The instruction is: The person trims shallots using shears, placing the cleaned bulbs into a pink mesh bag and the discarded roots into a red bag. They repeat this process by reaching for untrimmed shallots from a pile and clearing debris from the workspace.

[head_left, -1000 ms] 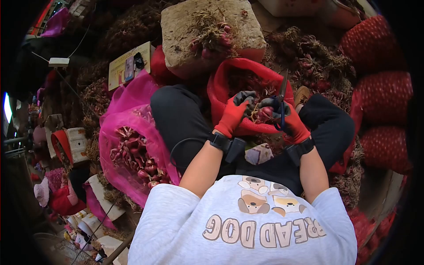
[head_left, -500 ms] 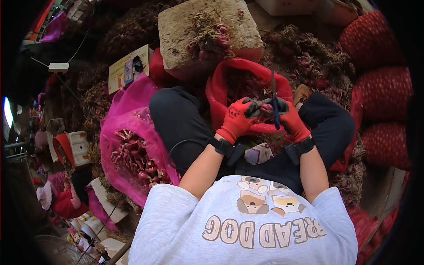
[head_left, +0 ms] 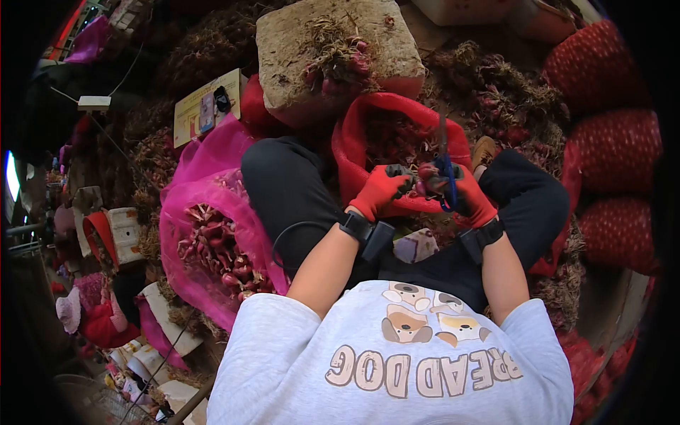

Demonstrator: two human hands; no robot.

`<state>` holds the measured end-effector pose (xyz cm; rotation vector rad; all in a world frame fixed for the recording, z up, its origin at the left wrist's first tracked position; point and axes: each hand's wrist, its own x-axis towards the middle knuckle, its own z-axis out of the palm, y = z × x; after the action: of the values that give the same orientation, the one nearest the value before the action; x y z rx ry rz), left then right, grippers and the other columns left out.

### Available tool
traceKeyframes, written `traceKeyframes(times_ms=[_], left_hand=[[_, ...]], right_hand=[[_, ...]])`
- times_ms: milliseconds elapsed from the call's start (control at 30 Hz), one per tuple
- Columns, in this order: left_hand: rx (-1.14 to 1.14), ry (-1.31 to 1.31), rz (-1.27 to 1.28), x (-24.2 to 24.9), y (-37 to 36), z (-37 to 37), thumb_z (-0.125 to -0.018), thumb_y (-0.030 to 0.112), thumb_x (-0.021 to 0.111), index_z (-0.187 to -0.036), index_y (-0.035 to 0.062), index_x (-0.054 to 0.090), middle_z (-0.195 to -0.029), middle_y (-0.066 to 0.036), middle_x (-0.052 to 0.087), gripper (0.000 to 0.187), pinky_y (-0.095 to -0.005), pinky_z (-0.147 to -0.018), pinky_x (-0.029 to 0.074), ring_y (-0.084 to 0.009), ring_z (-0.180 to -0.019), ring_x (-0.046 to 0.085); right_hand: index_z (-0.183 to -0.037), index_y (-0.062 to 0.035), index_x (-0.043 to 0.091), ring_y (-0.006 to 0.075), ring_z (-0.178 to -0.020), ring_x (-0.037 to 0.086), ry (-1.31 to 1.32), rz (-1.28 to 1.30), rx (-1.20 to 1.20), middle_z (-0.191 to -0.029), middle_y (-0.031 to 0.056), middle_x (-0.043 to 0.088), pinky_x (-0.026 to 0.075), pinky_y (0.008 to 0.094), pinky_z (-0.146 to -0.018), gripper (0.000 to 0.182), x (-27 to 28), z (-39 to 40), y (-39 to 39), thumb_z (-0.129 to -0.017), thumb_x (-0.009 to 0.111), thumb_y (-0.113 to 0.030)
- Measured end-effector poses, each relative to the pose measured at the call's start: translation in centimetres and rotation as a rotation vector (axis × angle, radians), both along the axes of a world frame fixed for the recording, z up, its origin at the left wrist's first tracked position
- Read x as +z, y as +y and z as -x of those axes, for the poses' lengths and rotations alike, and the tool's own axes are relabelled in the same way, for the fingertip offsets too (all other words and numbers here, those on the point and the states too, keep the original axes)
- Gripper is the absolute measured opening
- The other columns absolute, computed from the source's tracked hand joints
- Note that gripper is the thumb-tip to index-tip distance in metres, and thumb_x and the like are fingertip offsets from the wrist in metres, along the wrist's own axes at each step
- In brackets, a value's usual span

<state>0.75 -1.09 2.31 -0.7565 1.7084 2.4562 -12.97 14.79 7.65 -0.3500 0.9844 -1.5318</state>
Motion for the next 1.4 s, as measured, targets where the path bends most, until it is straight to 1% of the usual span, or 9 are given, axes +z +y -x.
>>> traceKeyframes(times_ms=[233,333,433,533,633,800,1133,1333,1400], left_hand=[[0.283,0.133,-0.278,0.2,0.5,0.2,-0.089,0.013,0.057,-0.107,0.0022,0.060,-0.090,-0.004,0.062,0.021,-0.0243,-0.065,0.047,-0.0102,-0.075,0.057],[0.066,0.245,0.066,-0.4,0.4,0.3,-0.087,0.010,0.058,-0.115,0.0028,0.056,-0.106,-0.005,0.059,0.028,-0.0255,-0.076,0.048,-0.0141,-0.090,0.059],[-0.188,0.457,0.936,2.2,0.6,0.4,-0.086,0.009,0.059,-0.122,0.0034,0.052,-0.115,-0.003,0.056,0.037,-0.0265,-0.084,0.048,-0.0158,-0.101,0.057],[-0.149,0.487,1.027,1.1,0.8,0.4,-0.094,0.017,0.051,-0.119,0.0064,0.053,-0.111,-0.006,0.057,0.028,-0.0287,-0.083,0.050,-0.0165,-0.096,0.060],[0.134,0.230,-0.451,1.5,1.6,0.3,-0.092,0.020,0.056,-0.123,0.0048,0.050,-0.116,-0.006,0.055,0.035,-0.0270,-0.083,0.049,-0.0120,-0.099,0.057],[0.187,0.165,-0.273,1.1,1.2,0.8,-0.089,0.013,0.060,-0.109,0.0016,0.059,-0.102,-0.004,0.061,0.023,-0.0246,-0.078,0.048,-0.0097,-0.089,0.059],[0.098,-0.106,0.436,0.3,0.7,0.1,-0.080,0.008,0.065,-0.086,0.0004,0.066,-0.074,-0.004,0.064,0.010,-0.0237,-0.060,0.047,-0.0093,-0.067,0.060],[0.028,-0.088,-0.190,0.3,0.6,-0.3,-0.081,0.009,0.064,-0.094,-0.0002,0.063,-0.083,-0.011,0.067,0.016,-0.0306,-0.064,0.050,-0.0195,-0.070,0.064],[-0.175,0.249,0.597,-0.4,0.0,-0.3,-0.082,0.010,0.062,-0.099,0.0003,0.061,-0.088,-0.013,0.065,0.019,-0.0318,-0.068,0.050,-0.0252,-0.076,0.063]], right_hand=[[-0.109,0.0022,0.057,0.0122,-0.085,0.061,0.025,-0.154,-0.107,-0.096,0.0041,0.062,0.050,0.0259,-0.075,0.032,-0.2,0.5,0.3,-0.080,0.065,-0.009],[-0.108,0.0002,0.057,0.0104,-0.084,0.060,0.324,-0.216,-0.129,-0.096,0.0029,0.062,0.049,0.0255,-0.076,0.031,-1.9,0.1,-0.1,-0.080,0.066,-0.009],[-0.108,-0.0006,0.056,0.0089,-0.083,0.058,0.692,-0.162,-0.161,-0.095,0.0029,0.062,0.048,0.0248,-0.076,0.031,-3.1,-0.5,-0.5,-0.080,0.066,-0.007],[-0.108,-0.0006,0.056,0.0084,-0.083,0.057,0.868,-0.168,-0.211,-0.094,0.0032,0.062,0.047,0.0246,-0.075,0.031,-2.8,-1.3,-0.5,-0.079,0.064,-0.005],[-0.109,-0.0005,0.057,0.0088,-0.084,0.057,0.751,-0.169,-0.233,-0.094,0.0037,0.063,0.047,0.0252,-0.075,0.034,-2.3,-1.4,-0.9,-0.076,0.064,-0.003],[-0.108,-0.0003,0.057,0.0102,-0.084,0.058,0.638,-0.262,-0.179,-0.094,0.0056,0.064,0.048,0.0270,-0.076,0.038,-0.7,-0.9,-0.7,-0.071,0.065,-0.004],[-0.105,-0.0014,0.058,0.0200,-0.091,0.062,1.256,-0.170,-0.115,-0.095,0.0116,0.064,0.048,0.0319,-0.079,0.037,-2.6,-1.0,-0.6,-0.071,0.070,-0.009],[-0.105,-0.0013,0.058,0.0179,-0.087,0.062,0.914,-0.192,-0.070,-0.093,0.0079,0.064,0.049,0.0321,-0.077,0.035,-2.8,-0.9,-0.7,-0.073,0.070,-0.009],[-0.106,-0.0012,0.058,0.0163,-0.084,0.063,0.740,-0.222,-0.093,-0.093,0.0058,0.063,0.051,0.0315,-0.075,0.034,-1.7,-0.5,-0.8,-0.075,0.069,-0.007]])
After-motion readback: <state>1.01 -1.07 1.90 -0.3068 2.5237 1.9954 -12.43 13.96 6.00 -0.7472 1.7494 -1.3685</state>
